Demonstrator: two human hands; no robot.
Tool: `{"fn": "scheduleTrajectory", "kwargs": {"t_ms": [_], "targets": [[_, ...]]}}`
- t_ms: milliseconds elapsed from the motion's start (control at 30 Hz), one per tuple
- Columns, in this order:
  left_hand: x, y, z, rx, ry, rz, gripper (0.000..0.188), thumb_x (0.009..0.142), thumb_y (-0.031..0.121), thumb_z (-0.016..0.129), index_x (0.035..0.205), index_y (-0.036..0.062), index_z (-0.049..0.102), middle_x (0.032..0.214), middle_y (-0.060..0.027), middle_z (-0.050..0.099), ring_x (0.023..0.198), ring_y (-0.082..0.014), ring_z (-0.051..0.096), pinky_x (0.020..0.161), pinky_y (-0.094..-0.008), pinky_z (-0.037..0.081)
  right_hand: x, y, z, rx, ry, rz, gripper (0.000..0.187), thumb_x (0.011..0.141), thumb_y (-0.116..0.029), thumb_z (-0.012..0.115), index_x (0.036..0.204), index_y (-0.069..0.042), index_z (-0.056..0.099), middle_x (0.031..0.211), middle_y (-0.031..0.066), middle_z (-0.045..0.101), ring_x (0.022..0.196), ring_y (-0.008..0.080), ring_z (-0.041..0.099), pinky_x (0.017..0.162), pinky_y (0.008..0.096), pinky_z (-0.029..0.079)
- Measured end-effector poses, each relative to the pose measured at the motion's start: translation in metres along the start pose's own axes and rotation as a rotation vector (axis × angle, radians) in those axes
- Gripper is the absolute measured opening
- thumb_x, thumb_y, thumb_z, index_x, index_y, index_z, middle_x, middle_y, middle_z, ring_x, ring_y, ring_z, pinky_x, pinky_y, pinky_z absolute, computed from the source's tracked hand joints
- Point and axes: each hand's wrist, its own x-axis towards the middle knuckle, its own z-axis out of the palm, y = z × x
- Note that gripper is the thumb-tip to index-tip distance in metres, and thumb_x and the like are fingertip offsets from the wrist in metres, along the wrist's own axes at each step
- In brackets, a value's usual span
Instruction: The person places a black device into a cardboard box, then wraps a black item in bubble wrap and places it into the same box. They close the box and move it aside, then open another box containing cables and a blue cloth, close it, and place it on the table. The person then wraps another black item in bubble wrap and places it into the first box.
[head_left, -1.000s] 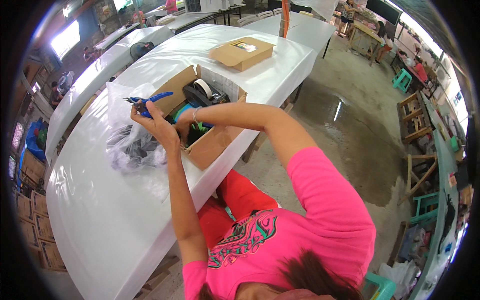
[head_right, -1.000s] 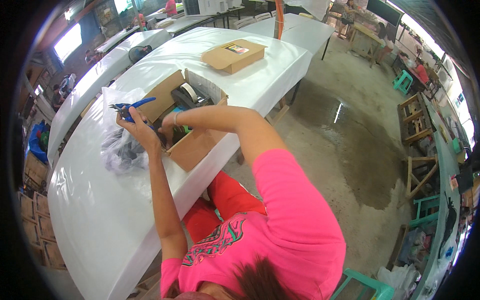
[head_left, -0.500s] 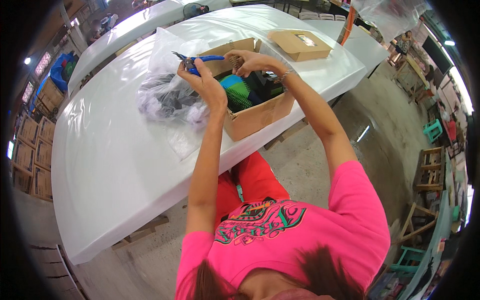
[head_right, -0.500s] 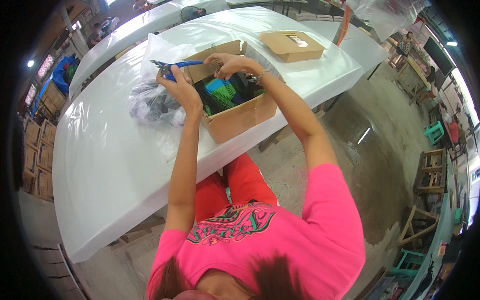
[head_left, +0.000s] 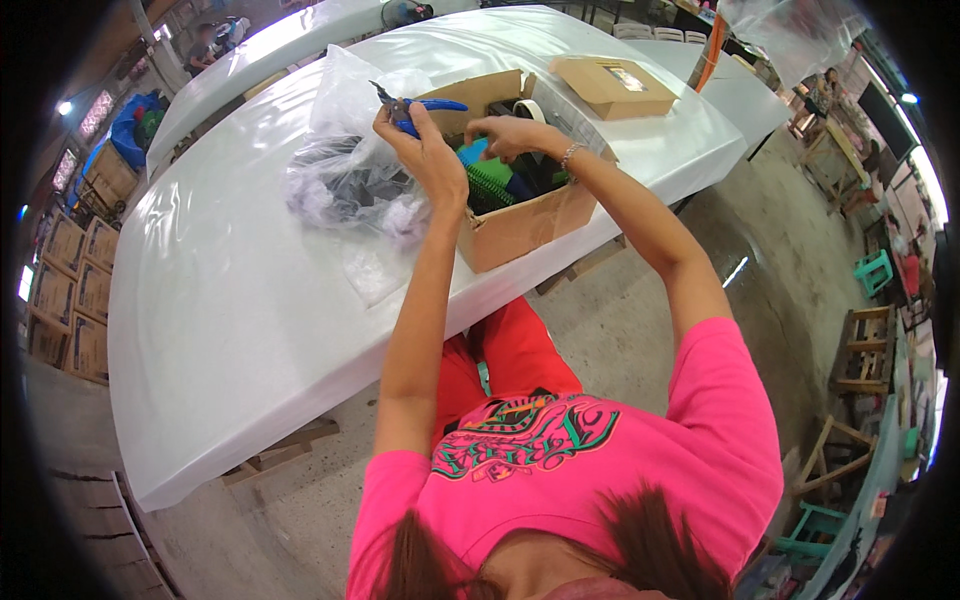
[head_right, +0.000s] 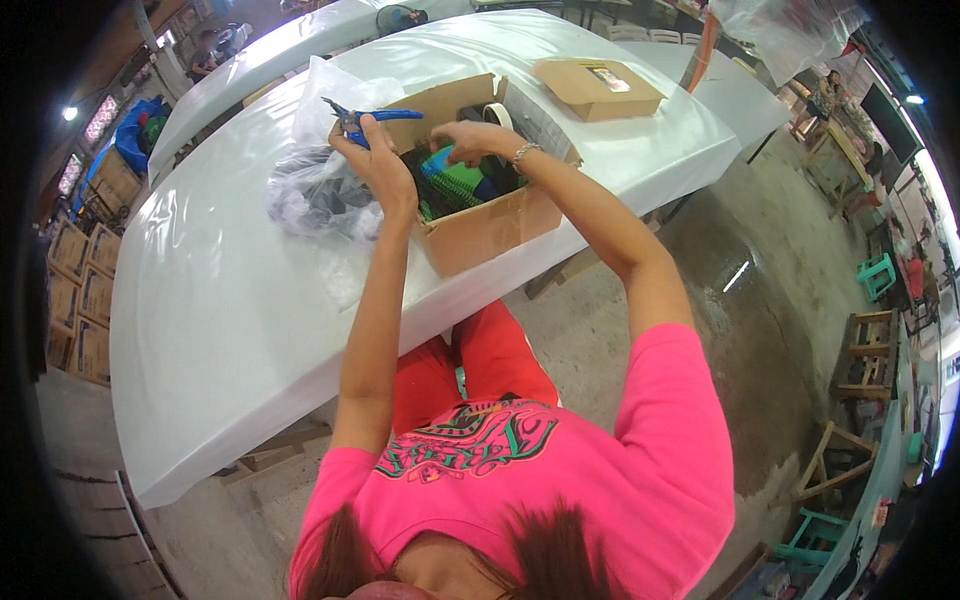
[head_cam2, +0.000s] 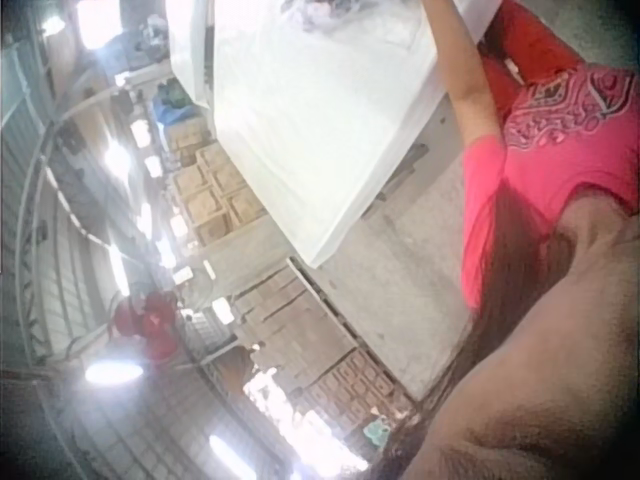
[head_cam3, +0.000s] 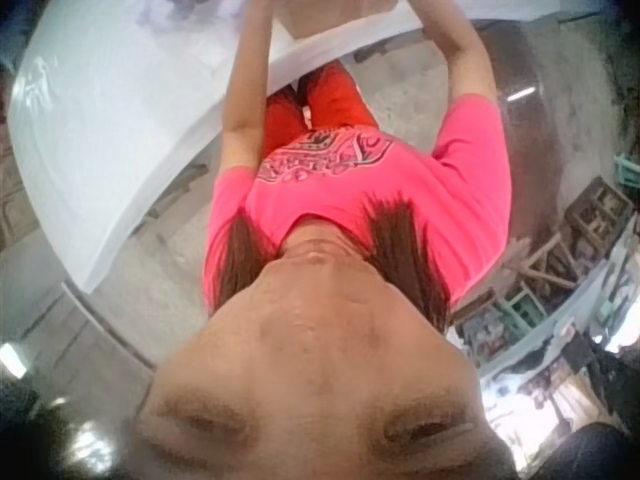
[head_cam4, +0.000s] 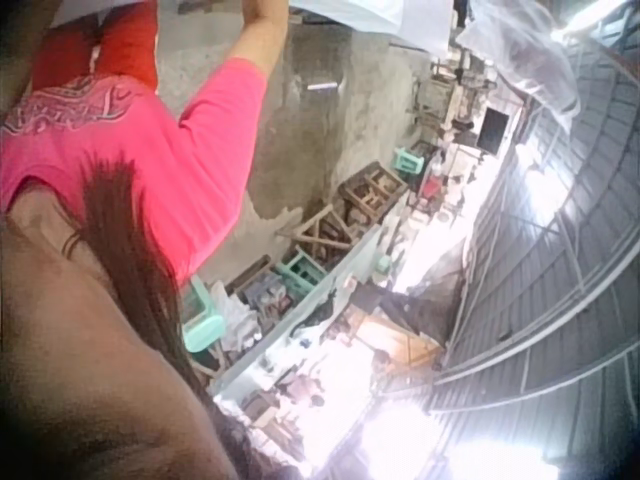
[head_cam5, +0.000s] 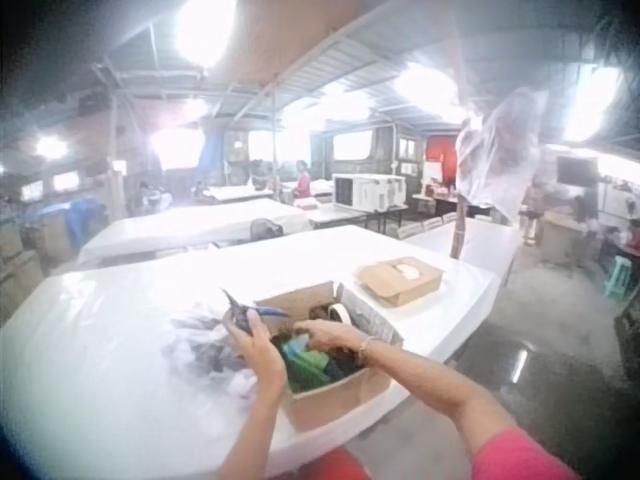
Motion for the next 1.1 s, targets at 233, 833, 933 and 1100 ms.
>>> {"fn": "scheduleTrajectory", "kwargs": {"t_ms": [233,833,933,1100], "targets": [[-0.004,0.009,-0.002,0.028,-0.046,-0.063,0.035,0.099,0.022,0.047,0.122,-0.0021,0.039,0.111,-0.0165,0.051,0.1,-0.0249,0.051,0.092,-0.0355,0.038,0.017,-0.031,0.044,-0.222,-0.537,0.121,0.095,0.076,-0.023,0.075,0.147,-0.023,0.012,0.127,0.0254,0.051,0.095,0.0342,0.066,0.074,0.0394,0.058],[0.004,-0.013,0.013,-0.065,-0.426,-0.491,0.015,0.094,0.016,0.052,0.093,0.0031,0.046,0.071,-0.0043,0.048,0.054,-0.012,0.046,0.049,-0.0276,0.04,-0.016,0.002,0.039,-0.841,-0.158,-0.18,0.024,0.072,-0.014,0.067,0.096,-0.009,0.069,0.1,0.0124,0.068,0.095,0.0282,0.066,0.079,0.0393,0.054],[0.019,-0.046,0.002,-0.208,-0.513,-0.903,0.008,0.085,0.005,0.05,0.085,0.0002,0.044,0.07,-0.0082,0.047,0.058,-0.0177,0.052,0.049,-0.0327,0.046,-0.017,-0.006,0.039,-0.847,-0.162,-0.182,0.029,0.072,-0.012,0.066,0.1,-0.008,0.067,0.101,0.0127,0.068,0.099,0.0269,0.065,0.08,0.0402,0.053],[0.02,-0.061,0.0,-0.219,-0.466,-0.97,0.01,0.085,0.005,0.054,0.088,-0.0014,0.047,0.078,-0.0102,0.048,0.065,-0.0213,0.052,0.058,-0.0361,0.048,-0.001,0.019,0.038,-0.805,-0.229,-0.256,0.026,0.073,-0.01,0.066,0.099,-0.01,0.065,0.099,0.0105,0.067,0.096,0.0261,0.065,0.076,0.0401,0.054]]}}
